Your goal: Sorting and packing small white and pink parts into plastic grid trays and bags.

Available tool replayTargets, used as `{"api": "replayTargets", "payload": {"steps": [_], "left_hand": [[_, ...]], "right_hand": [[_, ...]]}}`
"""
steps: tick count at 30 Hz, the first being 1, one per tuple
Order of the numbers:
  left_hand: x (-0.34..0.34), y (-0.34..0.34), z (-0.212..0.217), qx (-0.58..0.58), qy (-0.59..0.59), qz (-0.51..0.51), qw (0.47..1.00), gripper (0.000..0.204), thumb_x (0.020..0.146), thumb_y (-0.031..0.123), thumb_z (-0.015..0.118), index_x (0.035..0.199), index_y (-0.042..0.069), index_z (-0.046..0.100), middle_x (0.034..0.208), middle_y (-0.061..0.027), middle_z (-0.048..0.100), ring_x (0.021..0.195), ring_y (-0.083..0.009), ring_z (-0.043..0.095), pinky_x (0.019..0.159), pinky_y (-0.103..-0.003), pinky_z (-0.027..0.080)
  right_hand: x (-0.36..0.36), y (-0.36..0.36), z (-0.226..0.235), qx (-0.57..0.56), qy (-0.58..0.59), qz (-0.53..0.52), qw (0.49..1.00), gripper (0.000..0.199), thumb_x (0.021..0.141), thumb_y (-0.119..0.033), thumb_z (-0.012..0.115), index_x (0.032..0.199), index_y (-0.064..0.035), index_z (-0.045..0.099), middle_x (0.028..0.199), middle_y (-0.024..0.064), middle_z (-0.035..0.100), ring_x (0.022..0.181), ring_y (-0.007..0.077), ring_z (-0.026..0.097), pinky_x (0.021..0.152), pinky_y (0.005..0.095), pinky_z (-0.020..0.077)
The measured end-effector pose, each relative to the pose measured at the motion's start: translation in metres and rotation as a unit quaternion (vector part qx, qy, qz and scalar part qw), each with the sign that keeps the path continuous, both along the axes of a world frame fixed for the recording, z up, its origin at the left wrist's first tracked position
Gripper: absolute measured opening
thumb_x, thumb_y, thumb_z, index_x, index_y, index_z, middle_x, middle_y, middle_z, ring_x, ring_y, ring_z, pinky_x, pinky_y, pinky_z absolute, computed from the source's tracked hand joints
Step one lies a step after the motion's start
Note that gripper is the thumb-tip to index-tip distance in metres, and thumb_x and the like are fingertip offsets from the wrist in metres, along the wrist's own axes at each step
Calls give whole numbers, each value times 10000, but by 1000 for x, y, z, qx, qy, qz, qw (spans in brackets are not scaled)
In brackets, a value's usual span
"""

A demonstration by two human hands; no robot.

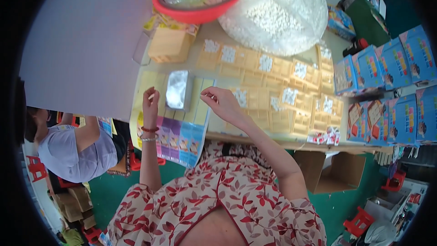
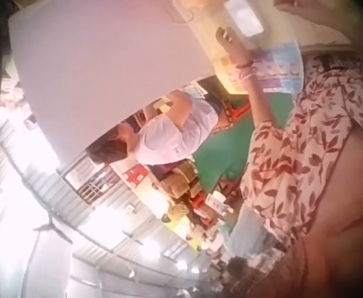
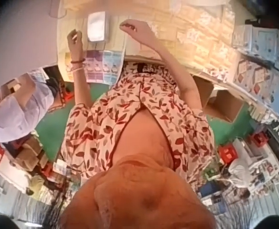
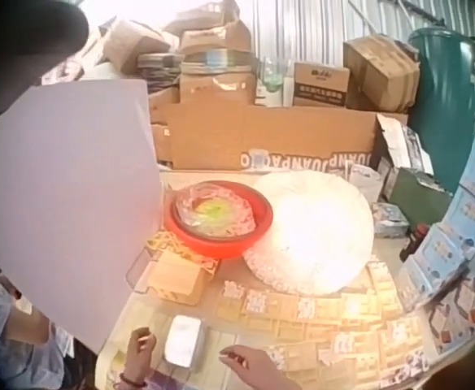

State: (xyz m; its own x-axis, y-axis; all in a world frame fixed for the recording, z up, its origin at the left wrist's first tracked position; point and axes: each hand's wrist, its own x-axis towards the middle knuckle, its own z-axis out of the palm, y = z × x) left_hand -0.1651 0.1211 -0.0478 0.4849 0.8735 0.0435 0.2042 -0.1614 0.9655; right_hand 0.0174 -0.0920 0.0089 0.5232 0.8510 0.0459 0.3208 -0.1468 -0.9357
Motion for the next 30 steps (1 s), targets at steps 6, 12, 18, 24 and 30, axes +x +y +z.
{"api": "replayTargets", "payload": {"steps": [6, 12, 18, 24, 30], "left_hand": [[34, 16, 40, -34, -92, -37, 994, 188, 886, 148, 559, 1031, 30, 584, 928, -8, 606, 825, -78, 552, 737, -207, 443], [97, 32, 95, 22, -158, -121, 980, 173, 915, 135, 513, 1043, 37, 580, 982, -17, 610, 892, -107, 583, 774, -230, 453], [200, 46, 155, 114, -216, -168, 955, 157, 881, 84, 538, 978, -23, 601, 904, -57, 634, 802, -93, 591, 705, -218, 465], [353, 196, 138, 433, 144, -196, 868, 290, 782, 231, 636, 955, -1, 638, 882, -138, 662, 820, -212, 651, 741, -304, 495], [407, 149, 119, 386, 492, -118, 772, 777, 699, 274, 667, 1364, 183, 275, 1349, -200, 364, 1092, -410, 513, 864, -466, 461]], "right_hand": [[90, 50, 42, 91, -94, -115, 985, 194, 857, -179, 585, 956, -19, 634, 789, 54, 641, 707, 89, 572, 624, 237, 455], [159, 127, 120, 112, -270, -126, 948, 179, 846, -162, 585, 942, -22, 641, 737, 90, 637, 664, 109, 593, 606, 248, 464], [223, 183, 132, 118, -235, -121, 957, 184, 853, -156, 581, 921, 2, 644, 727, 62, 642, 643, 103, 592, 585, 234, 459], [184, 141, 121, 203, -90, -120, 968, 187, 881, -145, 566, 936, 23, 629, 703, 27, 615, 642, 66, 552, 597, 207, 439], [154, -8, 88, 94, 0, -186, 978, 175, 897, -106, 540, 964, 42, 605, 734, 67, 623, 671, 103, 591, 639, 228, 487]]}}
